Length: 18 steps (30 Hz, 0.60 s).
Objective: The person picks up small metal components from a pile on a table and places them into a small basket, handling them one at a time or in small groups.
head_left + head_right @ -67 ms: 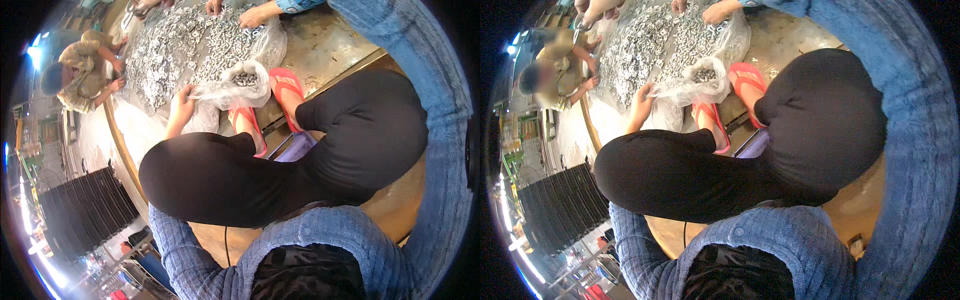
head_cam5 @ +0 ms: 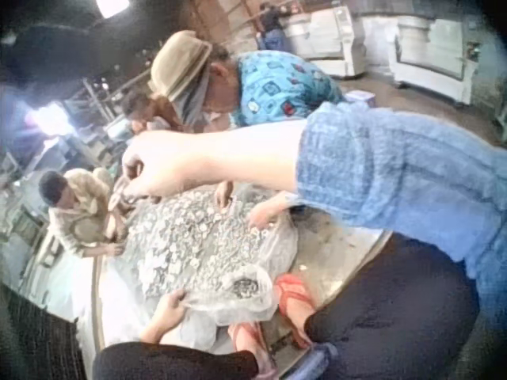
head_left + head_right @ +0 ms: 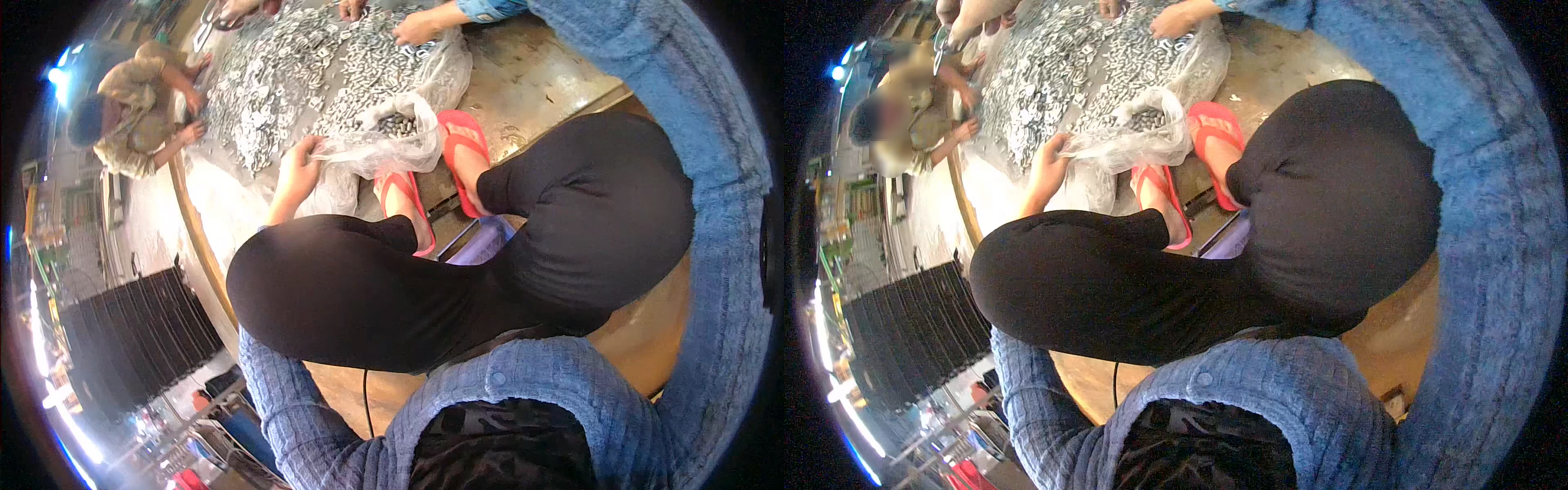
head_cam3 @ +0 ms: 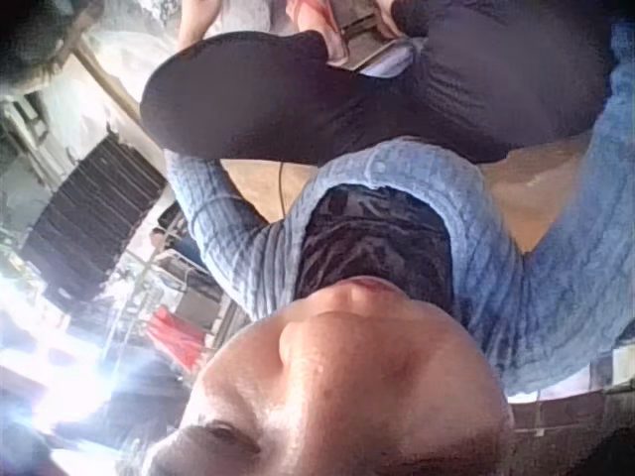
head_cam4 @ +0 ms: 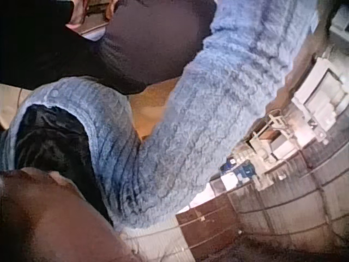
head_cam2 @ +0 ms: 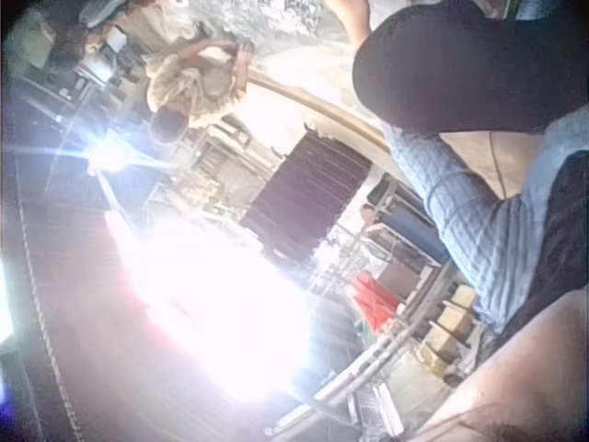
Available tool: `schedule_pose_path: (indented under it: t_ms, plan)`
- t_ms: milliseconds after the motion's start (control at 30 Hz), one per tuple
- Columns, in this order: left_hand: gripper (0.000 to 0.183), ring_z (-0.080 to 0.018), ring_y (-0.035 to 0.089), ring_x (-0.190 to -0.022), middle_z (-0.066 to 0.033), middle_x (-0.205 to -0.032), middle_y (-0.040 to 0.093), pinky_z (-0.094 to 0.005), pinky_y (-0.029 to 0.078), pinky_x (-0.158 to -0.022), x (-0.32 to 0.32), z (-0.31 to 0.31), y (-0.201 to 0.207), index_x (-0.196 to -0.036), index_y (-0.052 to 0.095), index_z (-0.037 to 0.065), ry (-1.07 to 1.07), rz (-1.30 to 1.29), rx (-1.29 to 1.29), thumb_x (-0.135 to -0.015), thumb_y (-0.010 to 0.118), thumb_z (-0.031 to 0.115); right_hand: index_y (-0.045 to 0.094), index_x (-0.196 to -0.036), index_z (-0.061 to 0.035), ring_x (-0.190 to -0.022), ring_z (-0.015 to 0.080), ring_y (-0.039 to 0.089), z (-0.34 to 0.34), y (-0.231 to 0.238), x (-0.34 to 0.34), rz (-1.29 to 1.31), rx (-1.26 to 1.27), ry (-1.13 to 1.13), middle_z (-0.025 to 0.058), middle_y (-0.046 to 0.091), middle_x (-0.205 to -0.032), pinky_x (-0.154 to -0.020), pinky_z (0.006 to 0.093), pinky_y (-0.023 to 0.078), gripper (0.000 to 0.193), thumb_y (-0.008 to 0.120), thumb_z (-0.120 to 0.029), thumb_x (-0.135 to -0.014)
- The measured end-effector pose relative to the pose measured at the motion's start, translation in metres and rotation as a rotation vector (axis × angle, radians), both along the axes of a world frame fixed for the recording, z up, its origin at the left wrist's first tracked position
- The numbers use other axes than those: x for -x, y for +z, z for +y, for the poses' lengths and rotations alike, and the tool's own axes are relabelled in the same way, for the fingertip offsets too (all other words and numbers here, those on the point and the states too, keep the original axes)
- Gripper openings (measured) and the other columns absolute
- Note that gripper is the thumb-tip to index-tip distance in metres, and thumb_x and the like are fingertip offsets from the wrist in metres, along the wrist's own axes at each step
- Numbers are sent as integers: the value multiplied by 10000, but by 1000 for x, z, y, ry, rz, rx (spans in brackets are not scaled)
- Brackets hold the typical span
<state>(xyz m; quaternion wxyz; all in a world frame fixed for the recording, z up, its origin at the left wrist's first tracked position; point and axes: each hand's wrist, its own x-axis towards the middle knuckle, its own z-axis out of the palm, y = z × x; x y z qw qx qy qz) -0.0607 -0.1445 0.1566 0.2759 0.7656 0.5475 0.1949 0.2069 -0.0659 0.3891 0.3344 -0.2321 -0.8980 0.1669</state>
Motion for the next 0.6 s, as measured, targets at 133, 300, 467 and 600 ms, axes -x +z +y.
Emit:
schedule_pose_path:
  t_ms: [133, 300, 467, 600]
  plan:
    - [251, -299, 613, -869, -169, -900, 635, -356, 464, -766, -11, -9, 32, -999, 602, 37, -91, 164, 9, -757, 538, 50, 648, -849, -25, -723, 267, 625, -6, -11, 32, 58, 9, 84, 153, 651, -782, -663, 348, 483, 274, 629, -267, -722]
    - [273, -342, 593, -889, -184, -910, 627, -396, 456, -776, -11, -9, 46, -978, 601, 41, -197, 250, 59, -716, 524, 49, 649, -854, -36, -741, 273, 624, 4, -30, 63, 61, -103, 98, 151, 651, -784, -676, 342, 481, 272, 633, -269, -713]
    - [303, -339, 590, -898, -180, -916, 626, -409, 458, -775, -2, -13, 58, -1018, 602, 63, -245, 386, 14, -726, 521, 62, 641, -926, -40, -771, 243, 619, 38, -30, 63, -94, -116, 184, 143, 654, -838, -692, 336, 461, 269, 625, -230, -737]
    - [346, -334, 592, -898, -156, -949, 628, -412, 467, -785, 1, -23, 63, -1084, 582, 93, -248, 570, 66, -741, 537, 88, 616, -925, -4, -712, 165, 564, 29, -22, 40, 48, 98, 233, 114, 633, -791, -679, 306, 442, 307, 635, -272, -775]
